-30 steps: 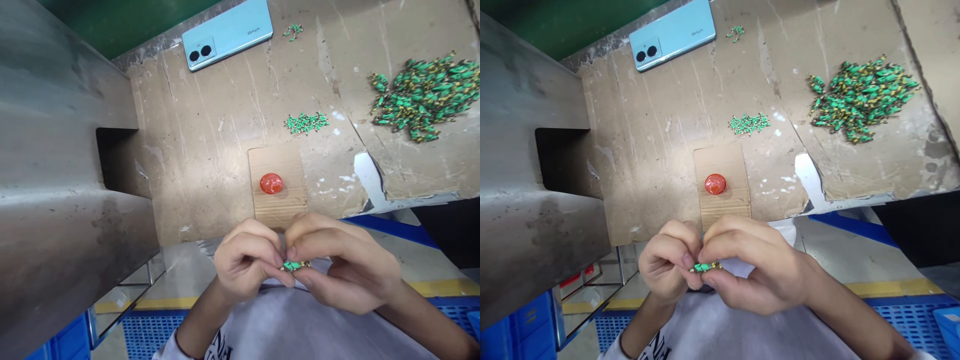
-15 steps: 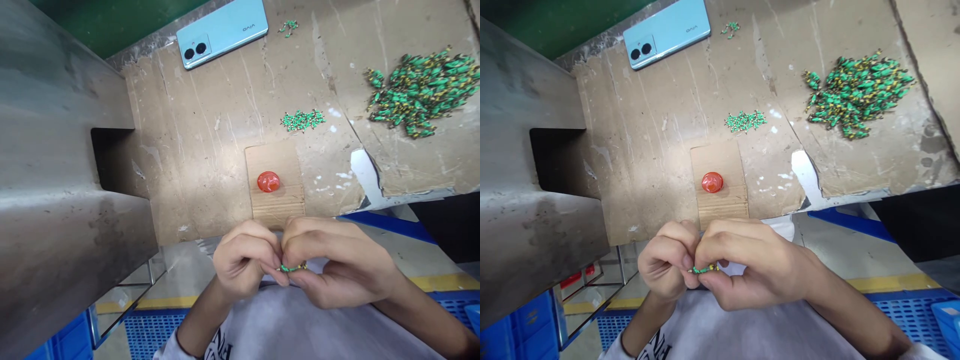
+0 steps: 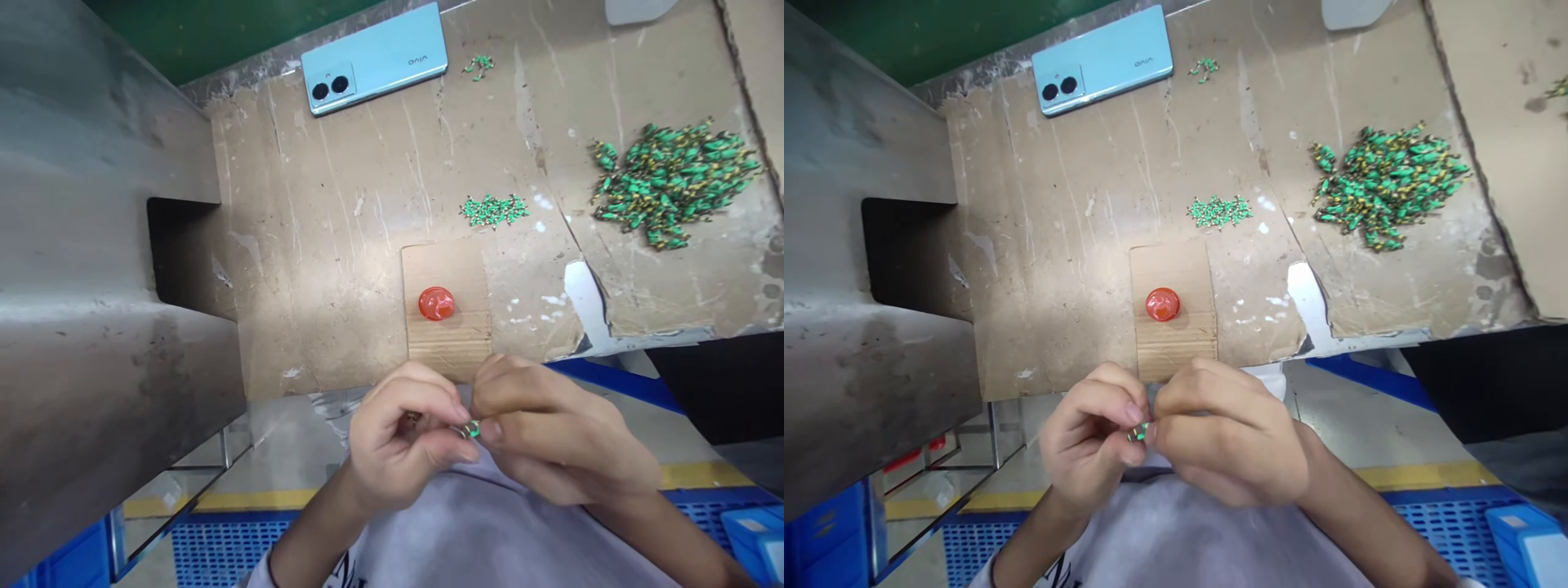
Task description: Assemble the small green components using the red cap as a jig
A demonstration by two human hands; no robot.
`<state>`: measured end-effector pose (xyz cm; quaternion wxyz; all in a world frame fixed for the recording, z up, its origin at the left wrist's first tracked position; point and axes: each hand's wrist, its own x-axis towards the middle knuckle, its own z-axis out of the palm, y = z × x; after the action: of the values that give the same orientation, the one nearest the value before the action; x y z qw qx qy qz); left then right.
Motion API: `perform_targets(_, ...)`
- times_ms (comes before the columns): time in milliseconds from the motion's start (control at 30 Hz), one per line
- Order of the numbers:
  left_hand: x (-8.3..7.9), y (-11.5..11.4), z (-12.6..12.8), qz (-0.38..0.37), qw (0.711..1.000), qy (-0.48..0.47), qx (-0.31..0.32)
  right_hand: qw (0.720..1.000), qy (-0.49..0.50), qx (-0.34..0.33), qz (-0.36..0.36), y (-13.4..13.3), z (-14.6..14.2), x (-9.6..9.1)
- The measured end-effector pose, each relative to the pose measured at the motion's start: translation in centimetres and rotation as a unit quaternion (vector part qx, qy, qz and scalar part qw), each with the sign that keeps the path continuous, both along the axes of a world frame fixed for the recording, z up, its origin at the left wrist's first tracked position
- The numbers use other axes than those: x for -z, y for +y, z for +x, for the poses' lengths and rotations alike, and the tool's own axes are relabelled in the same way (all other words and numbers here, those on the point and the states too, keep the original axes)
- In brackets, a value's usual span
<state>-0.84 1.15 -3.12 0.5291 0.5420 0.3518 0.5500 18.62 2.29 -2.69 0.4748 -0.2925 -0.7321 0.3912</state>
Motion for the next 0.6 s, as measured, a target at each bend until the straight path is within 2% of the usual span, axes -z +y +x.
perform_targets(133, -0.7, 0.0, -0.3, -0.005, 1.0, 0.017, 0.013, 1.0, -0.021, 0.016, 0.017, -0.4, 0.5, 0.3)
perform_targets(300, -1.7, -0.2, -0.6, -0.056, 0.997, 0.057, 0.007, 0.999, -0.024, 0.003, 0.025, 0.0, 0.5, 0.7)
perform_targets(600, -3.2, -0.1, 0.1, -0.062, 0.988, 0.132, -0.059, 0.998, -0.052, -0.012, 0.024, 0.2, 0.4, 1.0)
